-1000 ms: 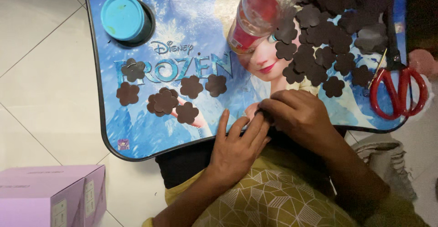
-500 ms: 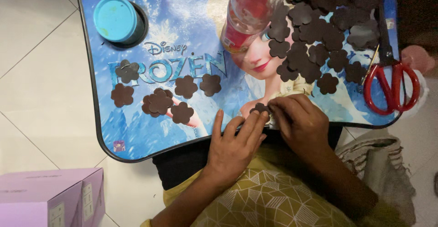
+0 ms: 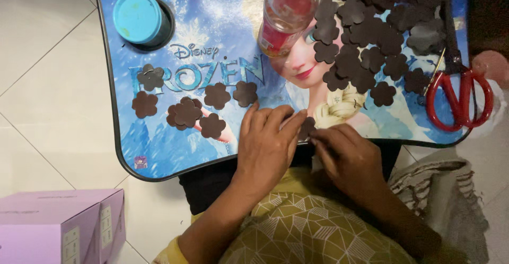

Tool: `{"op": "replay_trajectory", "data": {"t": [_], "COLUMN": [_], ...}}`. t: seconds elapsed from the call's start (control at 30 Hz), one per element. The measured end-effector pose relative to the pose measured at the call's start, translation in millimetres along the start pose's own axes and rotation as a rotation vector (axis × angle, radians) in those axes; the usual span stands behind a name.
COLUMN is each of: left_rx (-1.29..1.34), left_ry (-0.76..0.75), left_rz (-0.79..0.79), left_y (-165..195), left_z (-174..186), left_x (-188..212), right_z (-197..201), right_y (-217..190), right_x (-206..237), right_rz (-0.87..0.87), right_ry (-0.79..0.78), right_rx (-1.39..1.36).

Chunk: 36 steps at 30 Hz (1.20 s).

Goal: The person sits on the floor with a lap desk covered in dark brown flower-shaped felt cutouts. They pick up the cutouts one at a time, peel apart pieces that stick together, and stack them in a pile on the desk, occasionally wiping their hands with a tissue.

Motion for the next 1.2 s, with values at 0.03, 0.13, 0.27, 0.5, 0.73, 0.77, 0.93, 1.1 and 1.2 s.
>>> {"op": "replay_trajectory", "data": {"t": [0.03,0.13,0.27,0.5,0.73,0.77,0.93,1.1,1.2], "left_rx": [0.010,-0.009,-0.143,-0.077,-0.098,-0.101,-0.091,-0.089,-0.081], "left_ry": [-0.005,0.004,0.010,0.052,0.025,0.031,0.034,0.052,0.028], "left_rz": [0.008,0.045,0.067,-0.005,0.013,0.014,0.020,0.014,0.026], "left_y": [-0.1,2.1,5.5,-2.7,-8.8,-8.3,-8.7,-8.3,-9.6], "left_z": [0.9,6.2,13.7,0.8,-5.9,-6.2,-4.4,-3.8,-3.2], "left_x": [0.4,6.1,13.7,0.8,1.2,1.4,1.6,1.8,2.5], "right_z": [-0.7,-0.4,3.3,6.5,-10.8,-11.1,-11.2,-8.3,-10.4], "right_y": [0.6,1.7,8.2,3.7,-1.2,-0.2,-0.9,0.9,-4.5], "right_x": [-3.6,-15.9,-29.4,-19.2,-6.6,-6.1,-7.0,-7.7,-4.8], "right_rz": [-0.016,-0.002,-0.042,-0.055,-0.024,-0.049,-0.002,-0.102,-0.025], "right_ry": [0.016,0.117,0.130,0.116,0.205,0.224,0.202,0.231,0.227], "right_rx": [0.032,0.107,0.067,0.008,0.155,0.152,0.148,0.149,0.104]}}
Point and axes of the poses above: each hand's wrist, its own x-axis away from the middle knuckle, its own z-axis out of the back of the hand, y = z × x, the point moved 2 cm from there along -x, towards the middle knuckle, and after that the axes turned 9 degrees about x, right-handed, at the moved point
